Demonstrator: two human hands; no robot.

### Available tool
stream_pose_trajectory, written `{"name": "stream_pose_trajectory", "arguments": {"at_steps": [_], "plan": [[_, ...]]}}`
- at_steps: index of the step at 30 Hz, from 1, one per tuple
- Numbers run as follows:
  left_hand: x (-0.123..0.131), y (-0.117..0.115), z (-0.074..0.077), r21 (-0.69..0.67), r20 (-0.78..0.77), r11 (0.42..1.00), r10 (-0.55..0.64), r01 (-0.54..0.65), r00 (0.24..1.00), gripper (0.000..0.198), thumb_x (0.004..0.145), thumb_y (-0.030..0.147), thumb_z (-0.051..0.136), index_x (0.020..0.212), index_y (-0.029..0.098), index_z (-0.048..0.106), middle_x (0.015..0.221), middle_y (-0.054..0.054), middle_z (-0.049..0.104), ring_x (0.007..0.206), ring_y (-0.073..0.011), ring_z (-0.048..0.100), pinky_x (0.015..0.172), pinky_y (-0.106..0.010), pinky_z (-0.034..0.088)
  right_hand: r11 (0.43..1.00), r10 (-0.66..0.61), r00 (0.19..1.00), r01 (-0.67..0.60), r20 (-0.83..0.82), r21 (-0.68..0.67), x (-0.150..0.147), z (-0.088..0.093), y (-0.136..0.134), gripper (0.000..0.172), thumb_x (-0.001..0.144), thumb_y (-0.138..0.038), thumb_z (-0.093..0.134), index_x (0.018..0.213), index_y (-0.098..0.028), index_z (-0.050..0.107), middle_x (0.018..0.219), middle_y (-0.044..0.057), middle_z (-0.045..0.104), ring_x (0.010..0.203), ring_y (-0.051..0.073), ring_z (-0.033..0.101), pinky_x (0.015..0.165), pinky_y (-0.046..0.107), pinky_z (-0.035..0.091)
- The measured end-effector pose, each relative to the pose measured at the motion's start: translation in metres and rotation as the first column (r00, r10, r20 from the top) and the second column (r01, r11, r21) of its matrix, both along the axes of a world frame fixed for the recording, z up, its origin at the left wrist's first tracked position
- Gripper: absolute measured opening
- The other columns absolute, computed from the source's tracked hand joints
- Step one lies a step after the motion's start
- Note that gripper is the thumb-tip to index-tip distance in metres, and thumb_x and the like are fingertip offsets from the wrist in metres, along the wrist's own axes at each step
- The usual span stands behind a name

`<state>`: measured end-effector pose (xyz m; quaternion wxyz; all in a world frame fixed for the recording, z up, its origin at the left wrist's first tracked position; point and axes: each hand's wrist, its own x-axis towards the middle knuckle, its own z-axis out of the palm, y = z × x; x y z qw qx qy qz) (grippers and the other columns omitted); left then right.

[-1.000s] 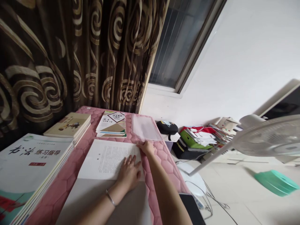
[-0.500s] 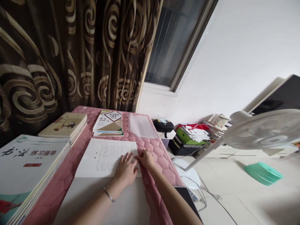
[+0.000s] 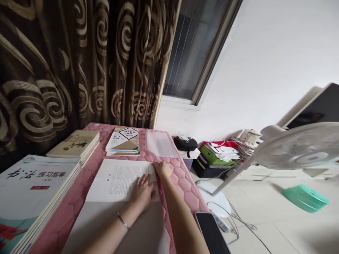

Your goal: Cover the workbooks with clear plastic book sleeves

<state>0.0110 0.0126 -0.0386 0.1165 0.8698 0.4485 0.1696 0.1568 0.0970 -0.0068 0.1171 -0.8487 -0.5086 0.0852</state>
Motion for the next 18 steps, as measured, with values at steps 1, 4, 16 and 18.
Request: {"name": "stream_pose_trajectory", "arguments": {"at_steps": [1, 4, 16, 18], "plan": [[0.001, -0.001, 0.000, 0.000, 0.004, 1.000, 0.000, 0.000, 1.000, 0.038, 0.089, 0.031, 0.052, 0.124, 0.022, 0.062, 0.153, -0.015, 0.042, 0.144, -0.0342, 0.032, 0.118, -0.054, 0.023, 1.000, -0.013, 1.000, 0.013, 0.000, -0.007, 0.000, 0.000, 0.002, 0.053, 0.087, -0.061, 0.055, 0.100, -0.013, 0.073, 0.105, 0.018, 0.072, 0.100, 0.030, 0.067, 0.086, 0.039, 0.047], [0.000, 0.000, 0.002, -0.022, 0.006, 1.000, -0.008, 0.008, 1.000, 0.040, 0.089, 0.032, 0.051, 0.126, 0.019, 0.060, 0.153, -0.017, 0.040, 0.144, -0.0343, 0.031, 0.117, -0.054, 0.023, 1.000, -0.020, 1.000, 0.021, 0.004, -0.008, -0.001, 0.001, 0.003, 0.053, 0.086, -0.061, 0.055, 0.102, -0.013, 0.073, 0.107, 0.019, 0.071, 0.102, 0.030, 0.067, 0.090, 0.040, 0.046], [-0.101, 0.081, 0.024, -0.153, 0.126, 0.988, 0.036, -0.016, 0.991, 0.025, 0.093, 0.027, 0.039, 0.103, 0.020, 0.060, 0.100, -0.003, 0.073, 0.094, -0.0147, 0.066, 0.085, -0.025, 0.049, 0.999, -0.001, 1.000, 0.002, -0.021, 0.032, -0.003, 0.000, -0.003, 0.047, 0.088, -0.058, 0.053, 0.090, -0.015, 0.071, 0.096, 0.019, 0.072, 0.097, 0.030, 0.067, 0.084, 0.039, 0.044], [-0.116, 0.091, 0.022, -0.129, 0.089, 0.989, 0.088, -0.076, 0.992, 0.028, 0.092, 0.024, 0.039, 0.112, 0.018, 0.059, 0.110, -0.007, 0.072, 0.104, -0.0174, 0.065, 0.092, -0.028, 0.048, 1.000, 0.011, 1.000, -0.010, -0.016, 0.026, -0.002, 0.002, -0.004, 0.048, 0.088, -0.058, 0.052, 0.089, -0.015, 0.071, 0.092, 0.018, 0.072, 0.094, 0.030, 0.067, 0.081, 0.039, 0.045]]}}
